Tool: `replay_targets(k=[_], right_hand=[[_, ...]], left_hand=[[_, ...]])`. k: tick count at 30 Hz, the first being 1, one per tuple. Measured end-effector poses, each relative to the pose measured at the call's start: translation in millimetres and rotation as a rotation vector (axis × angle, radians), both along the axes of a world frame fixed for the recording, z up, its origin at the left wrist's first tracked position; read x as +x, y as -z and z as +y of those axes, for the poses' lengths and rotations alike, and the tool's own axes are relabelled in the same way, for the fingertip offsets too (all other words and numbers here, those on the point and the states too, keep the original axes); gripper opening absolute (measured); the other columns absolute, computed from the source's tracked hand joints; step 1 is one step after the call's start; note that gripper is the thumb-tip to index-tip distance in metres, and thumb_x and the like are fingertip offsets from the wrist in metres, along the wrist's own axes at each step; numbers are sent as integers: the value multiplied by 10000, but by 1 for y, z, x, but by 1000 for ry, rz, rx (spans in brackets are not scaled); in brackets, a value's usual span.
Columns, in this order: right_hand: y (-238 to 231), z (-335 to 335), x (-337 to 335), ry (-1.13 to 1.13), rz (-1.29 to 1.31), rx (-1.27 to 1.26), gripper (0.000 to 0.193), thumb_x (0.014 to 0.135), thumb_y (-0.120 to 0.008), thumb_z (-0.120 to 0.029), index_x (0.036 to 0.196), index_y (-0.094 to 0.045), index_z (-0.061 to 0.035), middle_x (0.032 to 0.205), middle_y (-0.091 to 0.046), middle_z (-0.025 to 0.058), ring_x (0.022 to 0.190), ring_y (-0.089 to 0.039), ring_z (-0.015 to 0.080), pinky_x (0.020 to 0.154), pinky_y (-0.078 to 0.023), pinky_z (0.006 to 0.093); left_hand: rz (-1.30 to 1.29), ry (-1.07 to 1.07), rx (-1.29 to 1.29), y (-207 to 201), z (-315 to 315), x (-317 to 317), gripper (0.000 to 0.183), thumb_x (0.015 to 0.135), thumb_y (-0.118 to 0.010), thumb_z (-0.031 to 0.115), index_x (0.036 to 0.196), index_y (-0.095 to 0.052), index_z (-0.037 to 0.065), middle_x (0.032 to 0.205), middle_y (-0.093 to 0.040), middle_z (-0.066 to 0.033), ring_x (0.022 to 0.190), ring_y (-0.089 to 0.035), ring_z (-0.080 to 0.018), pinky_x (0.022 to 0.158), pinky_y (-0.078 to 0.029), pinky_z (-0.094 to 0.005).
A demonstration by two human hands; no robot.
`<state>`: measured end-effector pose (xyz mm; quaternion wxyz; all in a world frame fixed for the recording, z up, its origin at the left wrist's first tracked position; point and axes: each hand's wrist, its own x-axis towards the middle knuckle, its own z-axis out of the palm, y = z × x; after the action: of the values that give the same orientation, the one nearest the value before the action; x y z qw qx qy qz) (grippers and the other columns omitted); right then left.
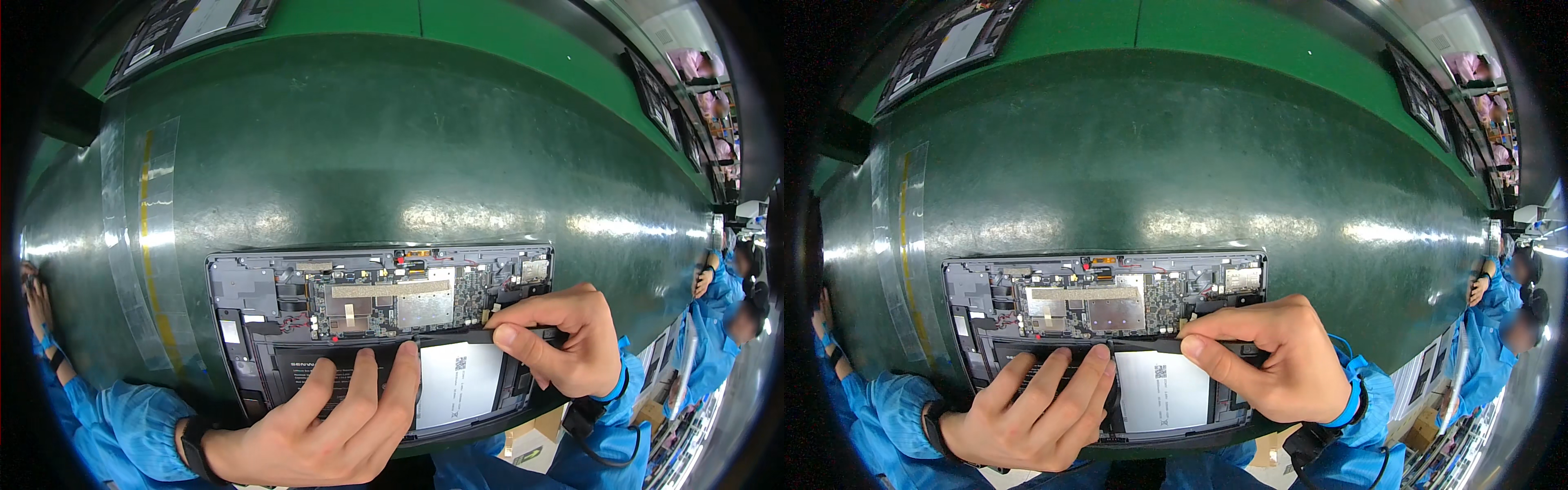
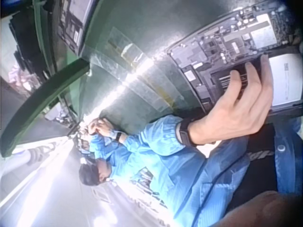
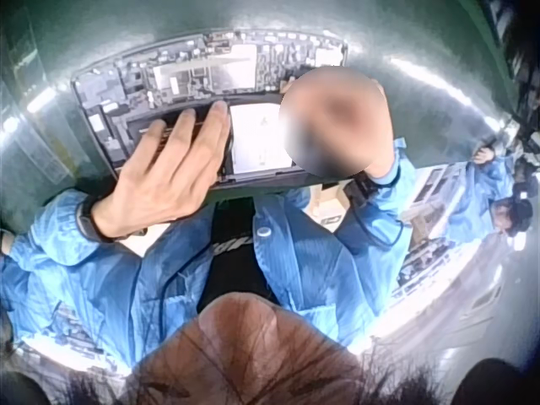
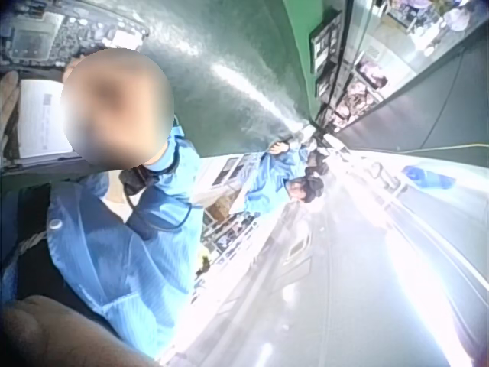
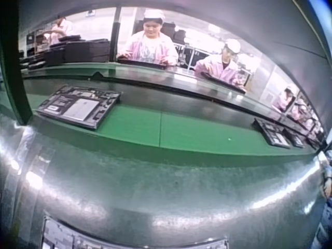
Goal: Assembling a tablet device on a factory conveyor belt, specifically connecting battery and internal components.
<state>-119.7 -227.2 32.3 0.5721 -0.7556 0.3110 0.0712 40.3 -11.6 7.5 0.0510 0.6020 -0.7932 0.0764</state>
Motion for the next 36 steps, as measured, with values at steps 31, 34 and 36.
replay_targets(k=[31,34,36], right_hand=[[2,7,-2,7,-64,-82,127,911,-738,-84,949,-749,36,790,-741,171,677,-735,225,616,-546,297],[2,9,-1,16,-61,-84,131,916,-734,-89,950,-748,37,791,-740,170,682,-733,218,621,-548,299],[2,10,-1,14,-61,-86,131,919,-732,-90,949,-746,37,789,-738,169,681,-730,214,623,-548,299]], left_hand=[[-50,-11,-38,1,-1,0,373,907,-550,282,1111,-756,48,1212,-713,-111,896,-663,-207,753,-527,-304],[-46,-14,-41,3,0,0,374,910,-550,282,1114,-755,44,1213,-712,-114,895,-661,-208,754,-530,-305],[-45,-19,-42,2,1,0,374,911,-551,282,1115,-754,42,1214,-711,-115,894,-661,-208,756,-531,-304]])
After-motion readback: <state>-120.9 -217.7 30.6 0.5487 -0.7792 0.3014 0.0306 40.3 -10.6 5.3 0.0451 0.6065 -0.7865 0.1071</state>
